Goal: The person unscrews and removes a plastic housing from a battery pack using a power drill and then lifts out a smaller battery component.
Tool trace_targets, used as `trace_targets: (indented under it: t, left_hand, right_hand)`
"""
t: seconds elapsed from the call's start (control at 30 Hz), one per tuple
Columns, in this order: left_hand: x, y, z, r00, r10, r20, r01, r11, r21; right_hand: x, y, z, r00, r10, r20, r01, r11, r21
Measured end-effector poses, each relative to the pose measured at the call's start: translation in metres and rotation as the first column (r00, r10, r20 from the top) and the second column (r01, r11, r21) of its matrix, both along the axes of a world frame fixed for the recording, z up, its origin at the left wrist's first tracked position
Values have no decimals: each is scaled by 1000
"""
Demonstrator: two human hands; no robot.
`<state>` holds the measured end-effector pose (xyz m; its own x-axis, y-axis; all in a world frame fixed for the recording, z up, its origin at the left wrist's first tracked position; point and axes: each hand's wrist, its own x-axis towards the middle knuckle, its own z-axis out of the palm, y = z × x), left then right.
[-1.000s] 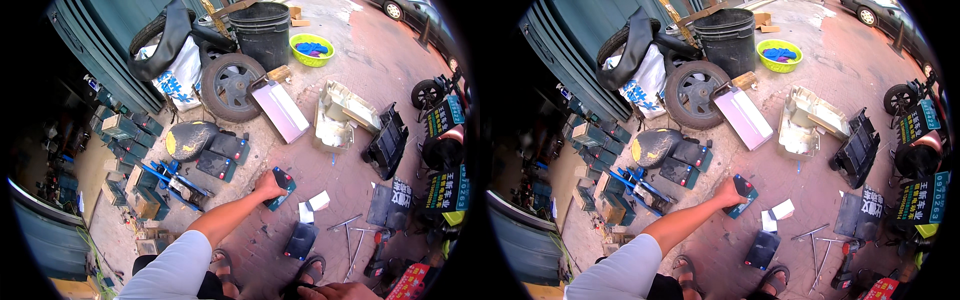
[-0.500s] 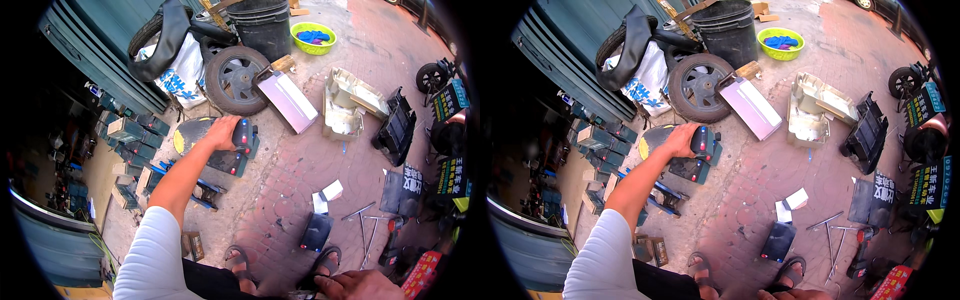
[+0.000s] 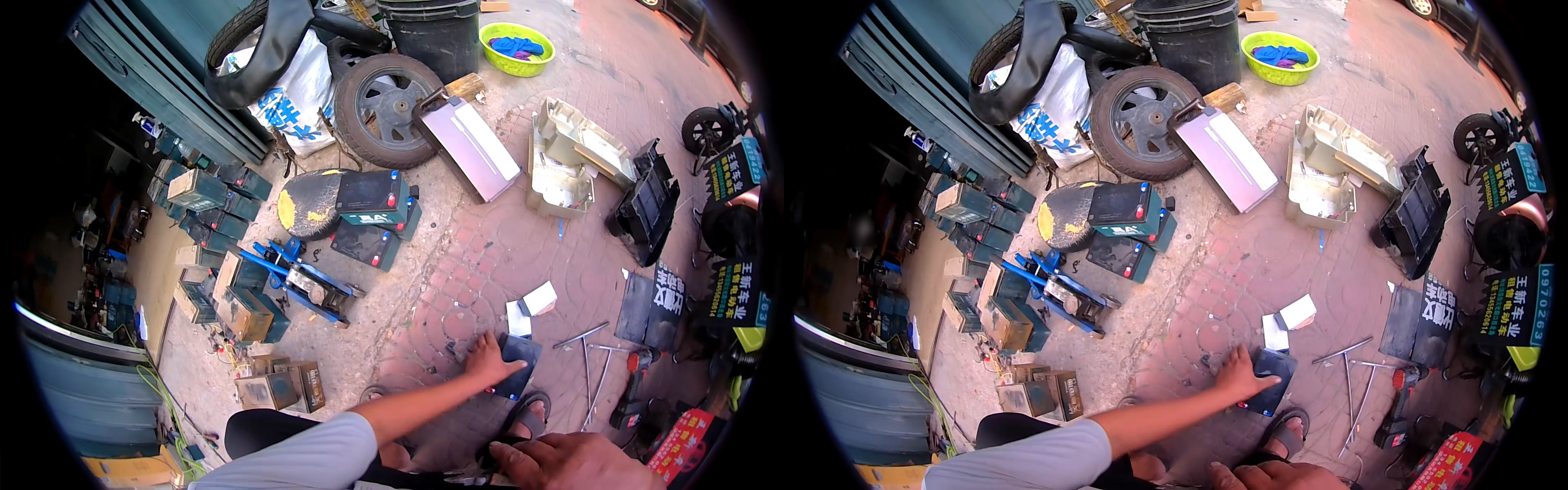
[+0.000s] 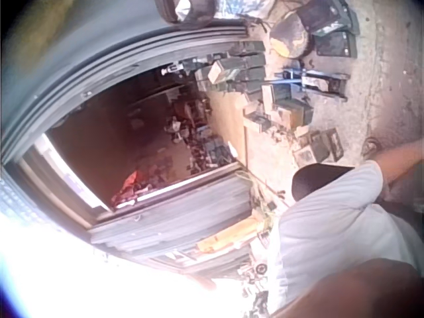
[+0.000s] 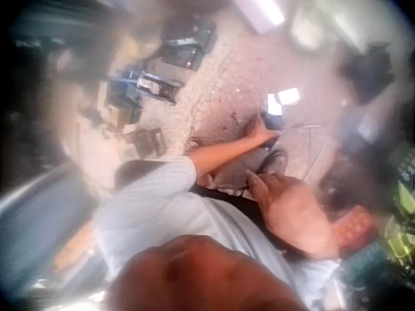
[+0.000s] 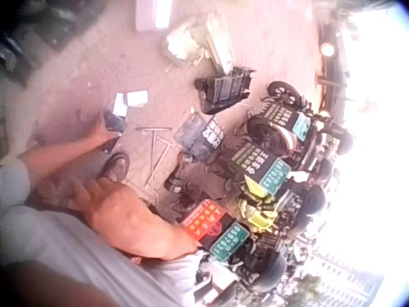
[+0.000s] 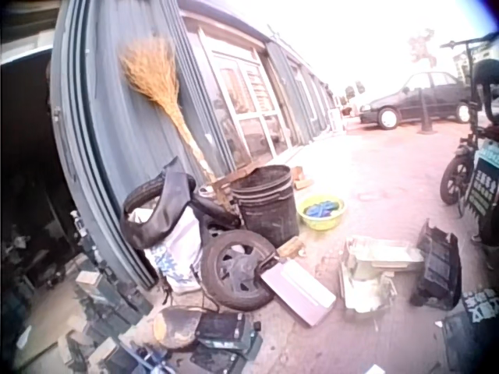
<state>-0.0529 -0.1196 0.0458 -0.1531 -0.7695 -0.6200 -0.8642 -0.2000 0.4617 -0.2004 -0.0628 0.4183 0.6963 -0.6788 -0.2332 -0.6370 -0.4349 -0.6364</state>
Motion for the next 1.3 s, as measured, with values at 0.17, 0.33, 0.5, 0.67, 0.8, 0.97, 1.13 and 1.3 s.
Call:
trace_targets:
  t: [0.17,0.33,0.5,0.67,0.8,0.97,1.13,1.3]
  left_hand:
    - [-52,50,6,983,184,14,-178,966,-186]
    - [-52,54,7,980,182,78,-167,971,-173]
    - [-58,41,1,958,274,89,-263,958,-116]
    - [-34,23,16,967,254,17,-255,965,65]
    - [29,20,-37,878,371,-303,-375,926,46]
    - [67,8,-18,323,722,-612,-667,632,394]
    - [121,-47,44,-122,774,-621,-814,280,509]
    - [186,-130,109,-230,757,-612,-910,55,410]
  right_hand:
    - [3,4,1,1000,-8,6,7,1000,29]
    - [6,3,9,999,-8,32,7,1000,29]
    - [9,13,20,998,-55,28,54,997,62]
    - [11,21,29,996,-87,27,85,993,81]
    - [9,16,36,995,-90,46,87,994,71]
    - [4,15,36,993,-121,16,119,990,78]
    - [-1,19,36,995,-95,22,94,994,55]
    - [-9,24,36,998,-58,19,58,998,27]
